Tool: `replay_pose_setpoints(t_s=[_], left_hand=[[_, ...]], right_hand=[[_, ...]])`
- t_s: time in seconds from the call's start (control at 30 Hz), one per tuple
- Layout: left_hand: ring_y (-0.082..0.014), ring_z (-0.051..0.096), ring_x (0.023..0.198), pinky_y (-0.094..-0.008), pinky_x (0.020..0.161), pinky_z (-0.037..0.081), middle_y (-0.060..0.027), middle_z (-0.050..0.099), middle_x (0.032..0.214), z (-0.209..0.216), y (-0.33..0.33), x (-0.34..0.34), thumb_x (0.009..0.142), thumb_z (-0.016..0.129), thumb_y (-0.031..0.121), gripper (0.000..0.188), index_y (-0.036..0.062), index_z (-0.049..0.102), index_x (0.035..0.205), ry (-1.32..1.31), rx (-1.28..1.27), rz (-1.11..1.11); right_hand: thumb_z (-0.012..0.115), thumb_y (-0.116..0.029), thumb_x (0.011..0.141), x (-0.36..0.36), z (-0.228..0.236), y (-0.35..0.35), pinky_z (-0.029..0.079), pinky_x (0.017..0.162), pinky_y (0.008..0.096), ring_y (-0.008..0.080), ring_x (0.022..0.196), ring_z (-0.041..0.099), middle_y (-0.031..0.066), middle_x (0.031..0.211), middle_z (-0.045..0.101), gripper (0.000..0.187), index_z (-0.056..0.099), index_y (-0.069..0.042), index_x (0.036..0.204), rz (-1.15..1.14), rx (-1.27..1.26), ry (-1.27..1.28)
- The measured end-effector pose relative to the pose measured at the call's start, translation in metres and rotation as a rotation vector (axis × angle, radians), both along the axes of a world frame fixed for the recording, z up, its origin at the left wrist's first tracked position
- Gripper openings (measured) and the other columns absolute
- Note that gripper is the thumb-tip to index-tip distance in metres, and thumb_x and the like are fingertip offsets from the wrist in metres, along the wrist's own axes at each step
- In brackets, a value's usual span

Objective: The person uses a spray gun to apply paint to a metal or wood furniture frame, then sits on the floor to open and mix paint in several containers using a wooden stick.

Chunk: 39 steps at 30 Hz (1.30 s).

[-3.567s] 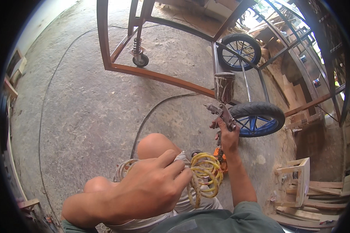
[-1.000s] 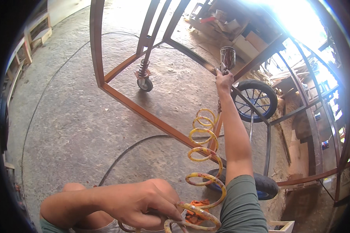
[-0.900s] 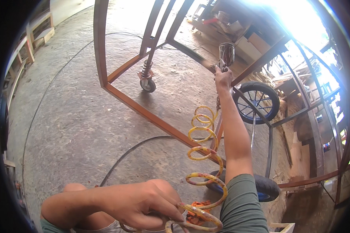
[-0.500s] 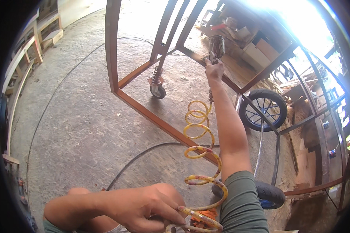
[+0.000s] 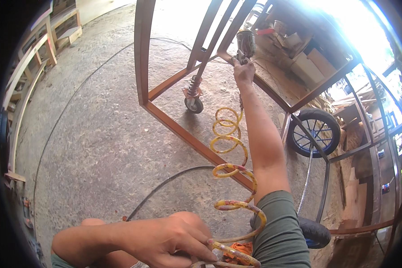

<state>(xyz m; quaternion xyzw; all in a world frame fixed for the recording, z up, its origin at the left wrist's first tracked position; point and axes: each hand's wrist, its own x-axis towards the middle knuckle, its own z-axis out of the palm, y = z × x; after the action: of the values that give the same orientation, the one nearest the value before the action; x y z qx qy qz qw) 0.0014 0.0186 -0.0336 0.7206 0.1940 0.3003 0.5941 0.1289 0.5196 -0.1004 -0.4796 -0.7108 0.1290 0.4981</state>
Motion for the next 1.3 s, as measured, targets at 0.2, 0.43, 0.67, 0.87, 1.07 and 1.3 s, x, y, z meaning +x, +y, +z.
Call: replay_pose_setpoints(t_s=[0.2,0.43,0.67,0.87,1.07,1.3], left_hand=[[-0.0354,0.068,0.082,-0.0441,0.069,0.050,-0.0139,0.071,0.089,0.000,0.001,-0.001,0.077,0.056,0.014,0.037,0.0109,0.075,0.108,0.047,-0.057,-0.035],[-0.0345,0.068,0.083,-0.0437,0.068,0.050,-0.0128,0.071,0.090,0.001,0.000,0.004,0.077,0.056,0.015,0.035,0.0112,0.075,0.107,0.017,0.019,-0.058],[-0.0342,0.068,0.082,-0.0434,0.067,0.050,-0.0127,0.070,0.088,0.005,-0.005,0.016,0.078,0.057,0.015,0.033,0.0104,0.075,0.105,0.047,0.047,-0.059],[-0.0342,0.068,0.091,-0.0427,0.082,0.051,-0.0174,0.070,0.096,0.001,-0.007,0.023,0.082,0.058,0.008,0.036,-0.0008,0.071,0.113,-0.022,0.020,-0.140],[-0.0324,0.069,0.076,-0.0440,0.073,0.053,-0.0198,0.068,0.084,-0.012,0.000,0.026,0.079,0.059,0.016,0.036,-0.0020,0.071,0.107,0.090,-0.051,-0.199],[-0.0264,0.071,0.073,-0.0389,0.073,0.055,-0.0159,0.075,0.084,0.073,0.045,-0.017,0.092,0.067,0.022,0.024,0.0017,0.078,0.095,0.693,0.216,0.191]], right_hand=[[0.078,-0.032,0.086,0.027,-0.005,-0.003,0.052,0.085,0.0439,0.0349,0.092,0.072,0.0197,0.094,0.076,0.034,0.076,-0.001,0.101,-0.152,-0.127,-0.125],[0.078,-0.028,0.086,0.094,-0.007,-0.015,0.052,0.078,0.0427,0.0316,0.080,0.071,0.0184,0.083,0.074,0.032,0.075,0.002,0.097,-0.233,-0.104,-0.120],[0.079,-0.028,0.087,0.152,-0.006,-0.048,0.048,0.055,0.0384,0.0173,0.054,0.062,0.0080,0.066,0.067,0.029,0.070,0.000,0.085,-0.299,-0.150,-0.041],[0.078,-0.027,0.088,0.222,-0.005,-0.051,0.051,0.053,0.0380,0.0204,0.055,0.065,0.0096,0.069,0.069,0.030,0.071,0.002,0.087,-0.382,-0.111,-0.086],[0.073,-0.024,0.094,0.231,0.027,-0.113,0.051,0.037,0.0305,0.0169,0.059,0.071,0.0076,0.078,0.073,0.025,0.073,0.001,0.097,-0.221,-0.190,0.205],[0.073,-0.022,0.095,0.226,0.116,-0.242,0.045,0.038,0.0244,0.0127,0.059,0.067,0.0089,0.088,0.074,0.025,0.069,-0.002,0.110,-0.076,-0.343,0.421]])
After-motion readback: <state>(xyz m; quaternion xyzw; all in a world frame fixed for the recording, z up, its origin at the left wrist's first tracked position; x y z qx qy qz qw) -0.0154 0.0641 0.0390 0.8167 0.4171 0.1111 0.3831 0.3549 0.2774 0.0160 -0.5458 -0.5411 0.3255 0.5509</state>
